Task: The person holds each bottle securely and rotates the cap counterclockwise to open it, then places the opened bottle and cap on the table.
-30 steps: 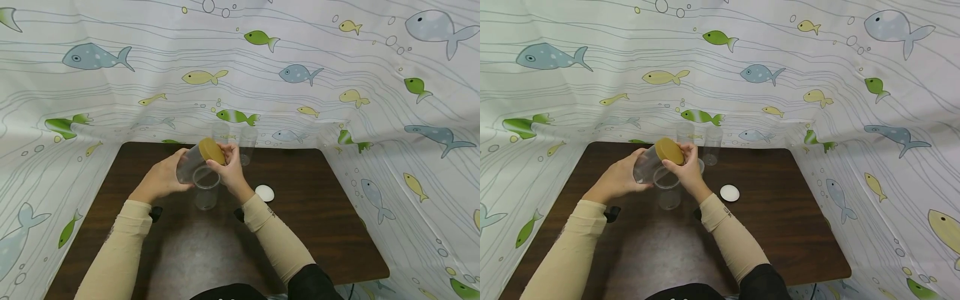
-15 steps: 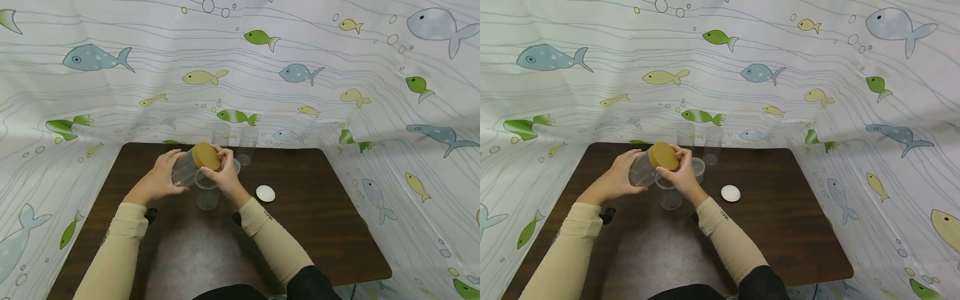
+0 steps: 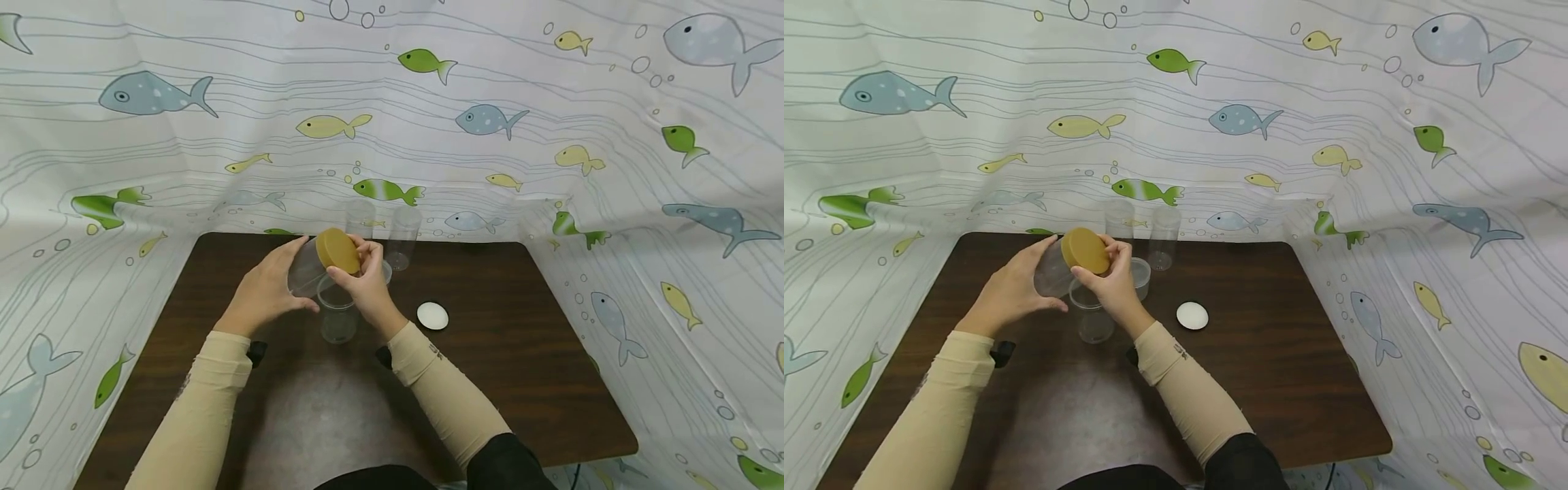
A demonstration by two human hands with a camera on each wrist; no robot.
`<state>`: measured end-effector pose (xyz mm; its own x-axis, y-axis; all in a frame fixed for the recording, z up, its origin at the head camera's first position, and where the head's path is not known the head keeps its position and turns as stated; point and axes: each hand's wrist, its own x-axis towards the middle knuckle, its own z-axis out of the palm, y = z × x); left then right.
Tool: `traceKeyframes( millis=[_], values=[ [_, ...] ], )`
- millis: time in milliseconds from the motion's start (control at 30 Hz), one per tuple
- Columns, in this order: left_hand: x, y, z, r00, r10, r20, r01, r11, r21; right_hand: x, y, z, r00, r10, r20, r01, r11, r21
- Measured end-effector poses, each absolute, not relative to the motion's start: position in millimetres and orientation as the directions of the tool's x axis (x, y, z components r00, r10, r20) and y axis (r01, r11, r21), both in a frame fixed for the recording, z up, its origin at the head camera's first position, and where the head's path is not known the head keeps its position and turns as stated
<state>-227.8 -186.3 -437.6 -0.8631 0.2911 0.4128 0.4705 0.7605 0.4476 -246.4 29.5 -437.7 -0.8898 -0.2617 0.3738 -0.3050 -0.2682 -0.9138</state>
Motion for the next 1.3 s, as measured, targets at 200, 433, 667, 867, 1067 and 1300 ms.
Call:
traceKeyframes(
  millis=[200,433,667,867,1067,1300],
  values=[
    [-223.5,-185.3,-439.3,-0.865,0.289,0.411,0.467,0.764,0.445,-245.7,33.5,-445.2,-0.902,-0.252,0.351,-0.278,-0.282,-0.918],
    [-225.4,-184.5,-434.4,-0.889,0.325,0.321,0.452,0.734,0.507,-247.1,39.0,-456.3,-0.900,-0.242,0.364,-0.277,-0.328,-0.903],
    [-225.1,-189.9,-433.7,-0.904,0.353,0.239,0.423,0.666,0.614,-252.4,47.4,-446.8,-0.831,-0.374,0.411,-0.292,-0.333,-0.896],
    [-225.4,-190.1,-433.2,-0.907,0.334,0.256,0.419,0.664,0.619,-254.4,47.4,-446.1,-0.792,-0.434,0.429,-0.260,-0.396,-0.881],
    [-226.8,-189.1,-435.0,-0.895,0.306,0.326,0.443,0.698,0.562,-246.3,35.6,-438.6,-0.870,-0.359,0.337,-0.250,-0.268,-0.930],
    [-226.3,-189.1,-436.0,-0.876,0.311,0.369,0.475,0.690,0.546,-239.4,22.6,-427.6,-0.930,-0.265,0.254,-0.242,-0.077,-0.967]
  ],
)
